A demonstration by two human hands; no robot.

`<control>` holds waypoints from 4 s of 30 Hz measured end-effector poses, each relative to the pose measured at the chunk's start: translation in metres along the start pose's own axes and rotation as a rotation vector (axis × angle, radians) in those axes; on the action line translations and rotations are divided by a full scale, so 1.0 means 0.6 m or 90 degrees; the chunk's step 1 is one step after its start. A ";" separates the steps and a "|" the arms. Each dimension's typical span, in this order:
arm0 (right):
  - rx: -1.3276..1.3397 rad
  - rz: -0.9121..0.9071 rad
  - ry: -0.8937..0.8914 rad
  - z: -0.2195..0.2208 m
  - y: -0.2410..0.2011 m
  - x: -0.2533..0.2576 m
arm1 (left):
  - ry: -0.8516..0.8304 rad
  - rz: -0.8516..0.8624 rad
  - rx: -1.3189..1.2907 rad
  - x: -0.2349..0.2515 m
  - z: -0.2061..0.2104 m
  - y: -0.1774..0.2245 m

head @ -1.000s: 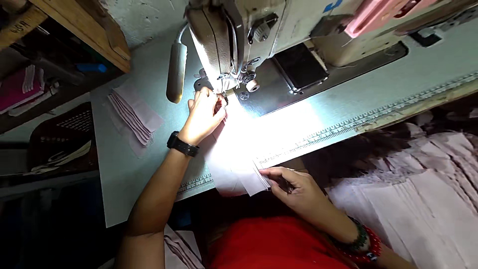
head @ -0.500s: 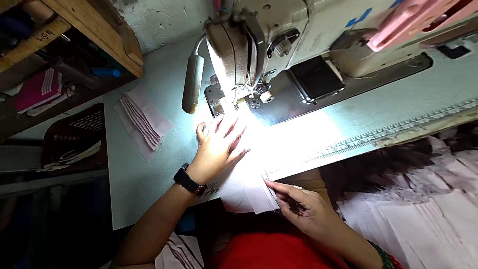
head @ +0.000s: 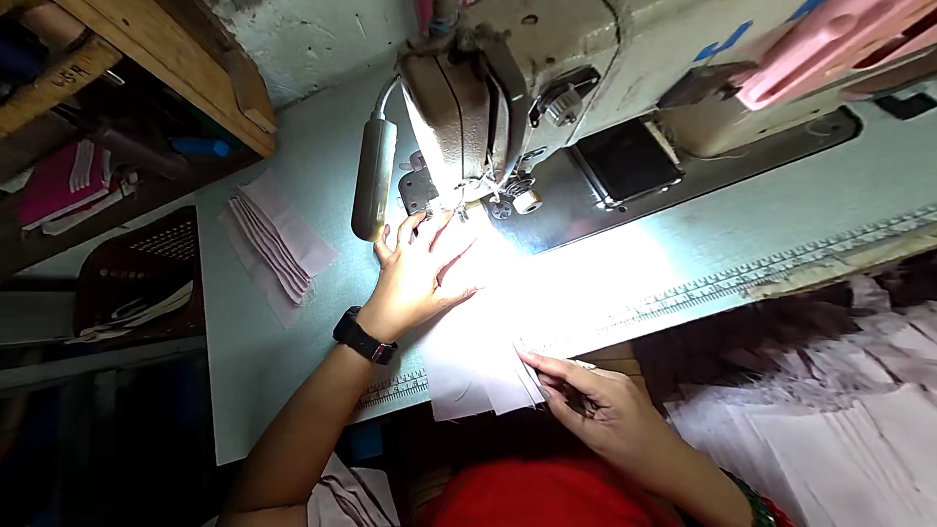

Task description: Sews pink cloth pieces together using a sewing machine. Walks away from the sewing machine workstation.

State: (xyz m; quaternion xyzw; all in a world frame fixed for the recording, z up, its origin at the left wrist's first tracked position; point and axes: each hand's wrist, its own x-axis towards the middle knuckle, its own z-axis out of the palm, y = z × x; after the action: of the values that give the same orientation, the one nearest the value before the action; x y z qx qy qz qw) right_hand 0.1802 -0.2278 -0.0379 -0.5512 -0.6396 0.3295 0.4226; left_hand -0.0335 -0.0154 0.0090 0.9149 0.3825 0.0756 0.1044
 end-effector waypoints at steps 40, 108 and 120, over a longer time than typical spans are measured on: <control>0.087 0.126 0.036 -0.010 -0.029 0.009 | 0.189 0.225 -0.038 -0.184 0.055 0.130; -0.482 -0.240 -0.098 -0.036 -0.009 0.245 | 0.140 0.206 -0.106 0.055 -0.016 -0.061; -0.332 -0.093 -0.128 -0.045 -0.055 0.130 | 0.225 -0.365 -0.142 0.188 -0.050 -0.011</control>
State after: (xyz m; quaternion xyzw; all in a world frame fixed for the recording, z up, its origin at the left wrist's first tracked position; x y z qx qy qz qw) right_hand 0.1879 -0.1582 0.0165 -0.5583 -0.7793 0.1761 0.2235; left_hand 0.0341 0.0738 0.0427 0.7264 0.6251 0.2414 0.1528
